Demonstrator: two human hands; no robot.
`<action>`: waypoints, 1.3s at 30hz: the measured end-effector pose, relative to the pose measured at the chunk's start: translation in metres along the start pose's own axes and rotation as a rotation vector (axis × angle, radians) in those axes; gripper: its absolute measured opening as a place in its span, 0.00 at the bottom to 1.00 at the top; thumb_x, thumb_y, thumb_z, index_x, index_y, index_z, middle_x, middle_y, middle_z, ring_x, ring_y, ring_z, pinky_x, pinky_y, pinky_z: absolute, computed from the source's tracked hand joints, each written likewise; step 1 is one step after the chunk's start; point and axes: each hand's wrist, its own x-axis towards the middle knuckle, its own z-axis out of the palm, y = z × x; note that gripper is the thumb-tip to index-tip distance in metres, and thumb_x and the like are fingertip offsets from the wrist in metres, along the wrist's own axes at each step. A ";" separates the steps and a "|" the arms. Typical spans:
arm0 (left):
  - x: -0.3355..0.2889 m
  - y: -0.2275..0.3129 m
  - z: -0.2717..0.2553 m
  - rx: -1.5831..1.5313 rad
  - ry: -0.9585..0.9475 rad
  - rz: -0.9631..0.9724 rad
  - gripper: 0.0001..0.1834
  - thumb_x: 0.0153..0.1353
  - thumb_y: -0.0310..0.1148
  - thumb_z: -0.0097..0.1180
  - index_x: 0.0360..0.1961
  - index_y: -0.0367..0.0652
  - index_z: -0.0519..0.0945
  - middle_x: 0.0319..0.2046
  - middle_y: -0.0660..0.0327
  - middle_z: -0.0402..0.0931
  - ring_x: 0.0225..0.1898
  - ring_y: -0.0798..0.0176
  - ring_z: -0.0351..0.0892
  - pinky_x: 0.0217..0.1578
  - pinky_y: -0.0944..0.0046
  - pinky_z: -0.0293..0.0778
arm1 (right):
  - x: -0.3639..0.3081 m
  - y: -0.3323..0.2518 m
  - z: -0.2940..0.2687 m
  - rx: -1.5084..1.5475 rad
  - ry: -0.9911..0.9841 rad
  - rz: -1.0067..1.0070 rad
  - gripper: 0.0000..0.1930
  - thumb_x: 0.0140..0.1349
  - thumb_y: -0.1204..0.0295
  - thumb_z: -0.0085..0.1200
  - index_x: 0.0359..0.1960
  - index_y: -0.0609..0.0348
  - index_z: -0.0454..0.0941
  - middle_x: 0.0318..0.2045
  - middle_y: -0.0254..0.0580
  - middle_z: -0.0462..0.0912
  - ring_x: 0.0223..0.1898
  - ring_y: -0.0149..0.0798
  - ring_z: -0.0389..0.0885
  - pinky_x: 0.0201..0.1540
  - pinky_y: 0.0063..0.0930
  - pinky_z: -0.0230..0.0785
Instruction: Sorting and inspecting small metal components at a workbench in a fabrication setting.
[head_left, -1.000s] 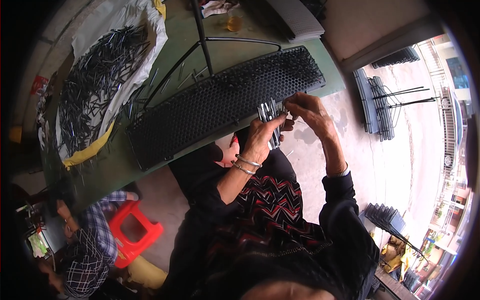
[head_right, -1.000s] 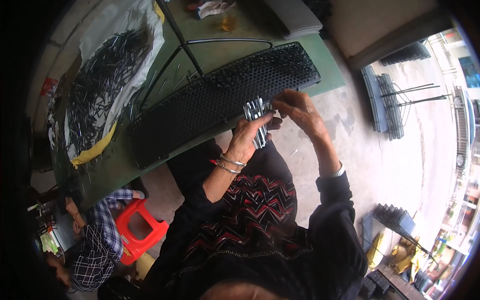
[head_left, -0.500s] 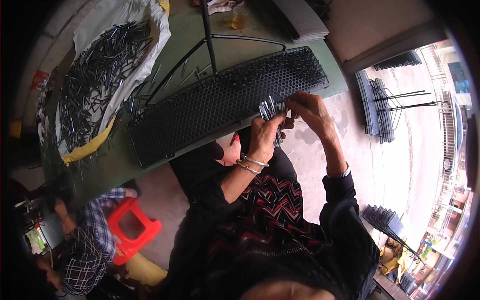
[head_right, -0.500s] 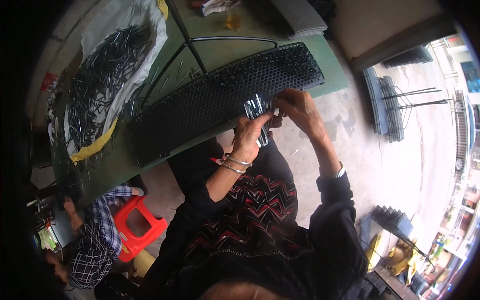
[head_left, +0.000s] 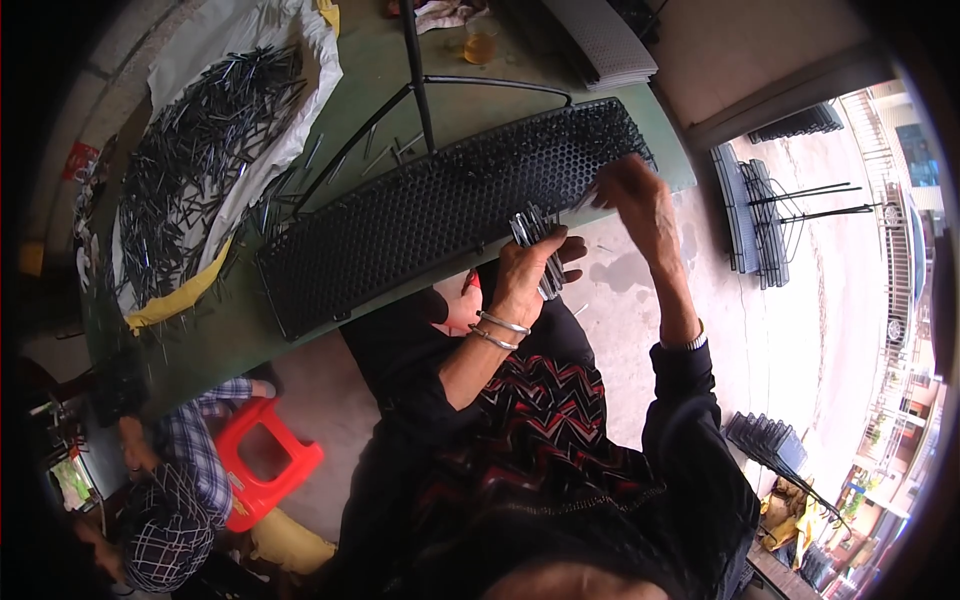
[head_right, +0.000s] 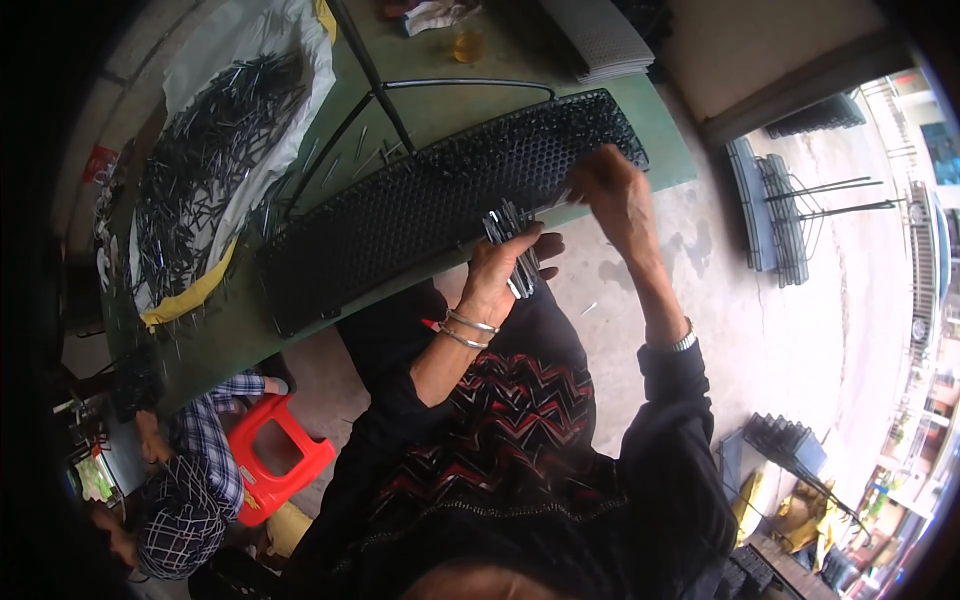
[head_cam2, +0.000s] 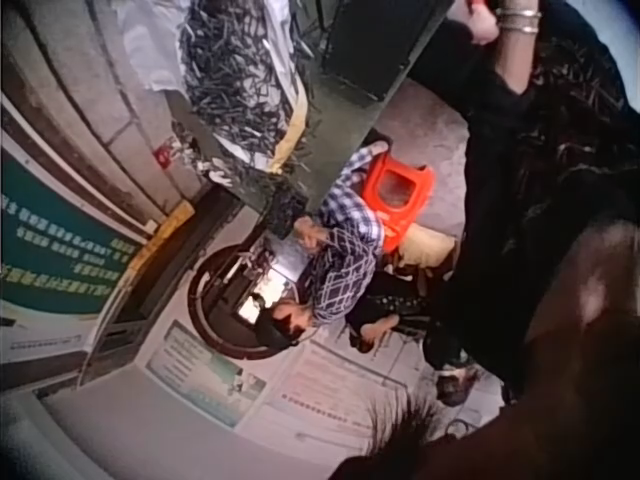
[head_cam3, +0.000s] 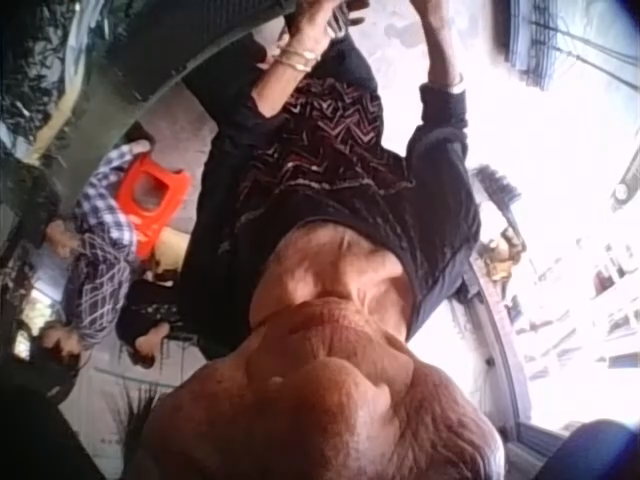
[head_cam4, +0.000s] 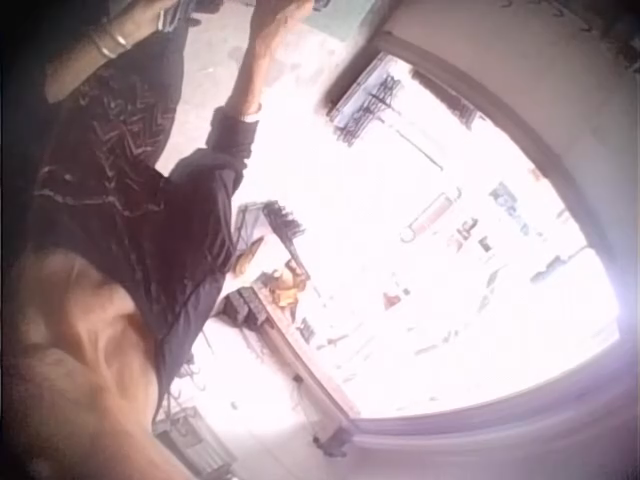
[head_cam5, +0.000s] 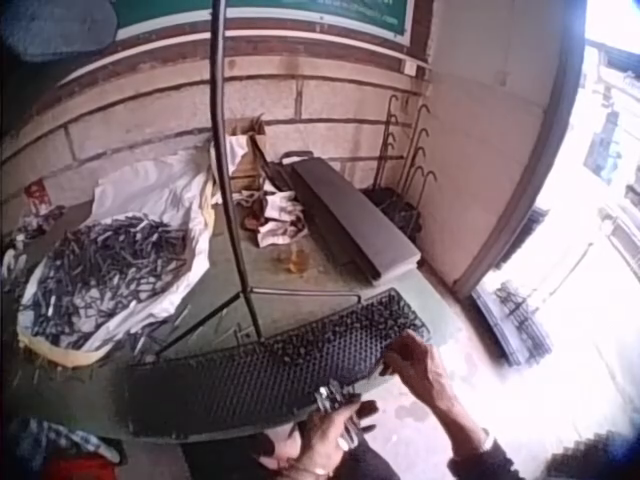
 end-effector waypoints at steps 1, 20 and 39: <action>0.001 -0.001 -0.002 0.000 -0.001 -0.001 0.07 0.58 0.31 0.58 0.37 0.42 0.78 0.33 0.55 0.82 0.33 0.59 0.83 0.29 0.59 0.79 | 0.004 -0.003 -0.001 -0.084 0.181 -0.032 0.05 0.61 0.75 0.50 0.35 0.65 0.75 0.25 0.39 0.80 0.28 0.29 0.79 0.33 0.22 0.71; 0.009 -0.007 -0.005 -0.088 -0.056 -0.068 0.07 0.61 0.33 0.56 0.36 0.41 0.76 0.24 0.65 0.73 0.27 0.69 0.72 0.26 0.66 0.70 | 0.062 0.026 0.010 -0.399 0.394 -0.302 0.05 0.60 0.74 0.50 0.34 0.61 0.75 0.23 0.44 0.81 0.24 0.33 0.79 0.30 0.27 0.70; 0.001 -0.008 0.000 -0.075 -0.074 0.025 0.07 0.57 0.33 0.61 0.32 0.42 0.78 0.23 0.61 0.77 0.21 0.71 0.72 0.18 0.71 0.68 | 0.054 0.023 0.006 -0.781 0.354 -0.260 0.06 0.59 0.65 0.54 0.36 0.47 0.79 0.35 0.41 0.75 0.36 0.48 0.77 0.36 0.39 0.69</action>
